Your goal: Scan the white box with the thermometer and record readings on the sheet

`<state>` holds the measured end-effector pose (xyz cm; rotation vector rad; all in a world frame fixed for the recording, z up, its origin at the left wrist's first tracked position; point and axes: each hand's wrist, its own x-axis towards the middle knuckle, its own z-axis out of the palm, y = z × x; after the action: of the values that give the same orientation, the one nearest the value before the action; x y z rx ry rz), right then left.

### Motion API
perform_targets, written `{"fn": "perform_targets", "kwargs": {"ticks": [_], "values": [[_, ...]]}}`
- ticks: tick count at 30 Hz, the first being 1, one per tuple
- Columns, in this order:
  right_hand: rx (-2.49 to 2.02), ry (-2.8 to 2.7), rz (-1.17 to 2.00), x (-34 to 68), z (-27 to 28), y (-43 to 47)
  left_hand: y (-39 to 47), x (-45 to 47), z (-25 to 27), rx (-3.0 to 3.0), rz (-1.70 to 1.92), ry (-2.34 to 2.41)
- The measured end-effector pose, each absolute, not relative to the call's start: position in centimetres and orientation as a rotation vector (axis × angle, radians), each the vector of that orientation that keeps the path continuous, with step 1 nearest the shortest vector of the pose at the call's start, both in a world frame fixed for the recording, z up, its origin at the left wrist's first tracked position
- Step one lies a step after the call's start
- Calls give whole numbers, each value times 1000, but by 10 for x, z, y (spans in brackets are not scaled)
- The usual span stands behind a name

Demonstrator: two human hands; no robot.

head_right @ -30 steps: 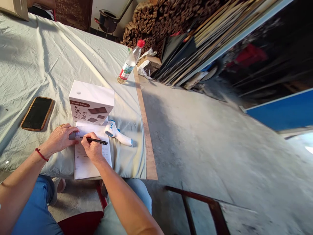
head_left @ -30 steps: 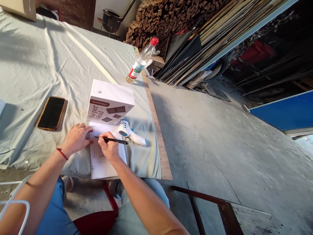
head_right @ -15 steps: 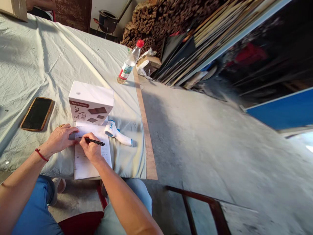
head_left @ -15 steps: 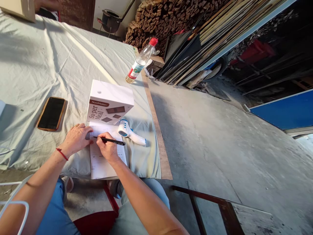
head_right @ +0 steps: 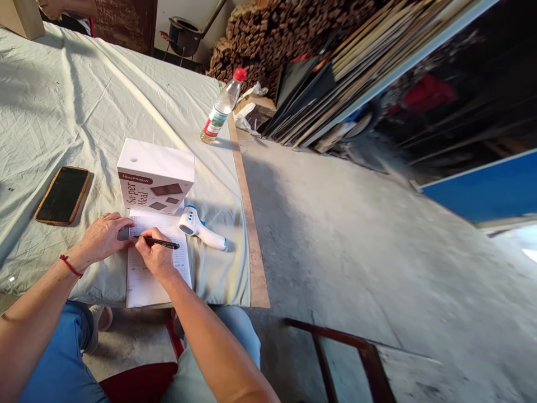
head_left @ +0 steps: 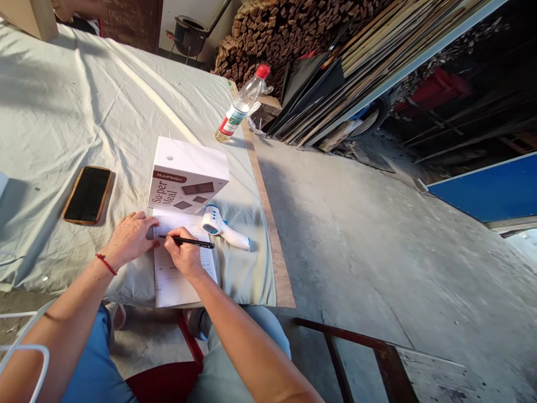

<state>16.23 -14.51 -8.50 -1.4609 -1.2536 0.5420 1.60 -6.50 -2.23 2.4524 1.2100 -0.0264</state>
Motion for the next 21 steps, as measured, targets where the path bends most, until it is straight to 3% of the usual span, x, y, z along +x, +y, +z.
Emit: {"fn": "perform_targets", "kwargs": {"ticks": [21], "values": [[-1511,-1196,531,161,-85,-146,-64,17,-22,2454,-19,1208]]}}
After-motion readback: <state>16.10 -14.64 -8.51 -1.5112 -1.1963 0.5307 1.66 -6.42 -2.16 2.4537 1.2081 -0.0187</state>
